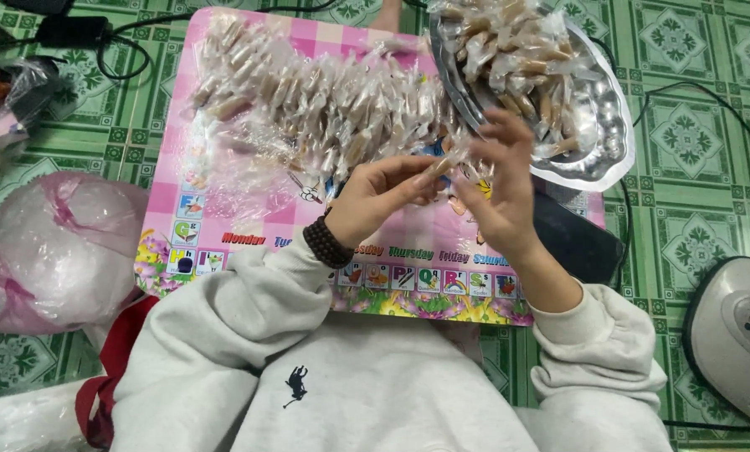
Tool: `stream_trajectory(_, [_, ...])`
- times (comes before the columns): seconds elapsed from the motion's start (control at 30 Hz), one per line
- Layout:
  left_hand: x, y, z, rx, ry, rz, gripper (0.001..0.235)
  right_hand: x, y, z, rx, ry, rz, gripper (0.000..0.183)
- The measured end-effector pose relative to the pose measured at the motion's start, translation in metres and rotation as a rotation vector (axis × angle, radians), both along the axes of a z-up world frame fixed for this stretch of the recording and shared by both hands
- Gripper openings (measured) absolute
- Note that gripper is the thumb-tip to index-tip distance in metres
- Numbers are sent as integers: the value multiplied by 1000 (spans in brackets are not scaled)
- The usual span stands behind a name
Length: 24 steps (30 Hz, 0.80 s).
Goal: Wrapping small cylindrical food items in clear plastic film and arranging them on a board.
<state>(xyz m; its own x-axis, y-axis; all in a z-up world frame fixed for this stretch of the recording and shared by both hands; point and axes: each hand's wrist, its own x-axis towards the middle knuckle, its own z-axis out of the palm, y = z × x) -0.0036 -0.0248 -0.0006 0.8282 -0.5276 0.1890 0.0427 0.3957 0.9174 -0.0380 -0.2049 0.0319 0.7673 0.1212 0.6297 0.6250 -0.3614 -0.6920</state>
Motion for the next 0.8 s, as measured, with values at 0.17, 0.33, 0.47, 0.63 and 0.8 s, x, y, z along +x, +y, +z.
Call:
stream_trajectory(0.17, [2, 2, -2, -16, 88, -73, 34, 0, -18, -22, 344, 335, 69, 47])
stream_trajectory(0.33, [8, 2, -18, 37, 34, -42, 31, 0, -16, -31, 385, 382, 102, 27])
stream_trajectory(0.47, [9, 1, -18, 69, -18, 34, 27, -3, -13, -31, 410, 381, 99, 24])
stream_trajectory(0.63, [10, -1, -21, 79, -45, 71, 23, -5, -2, -21, 343, 307, 34, 14])
stream_trajectory(0.8, [9, -2, -18, 32, 44, 39, 24, 0, -10, -30, 450, 326, 152, 9])
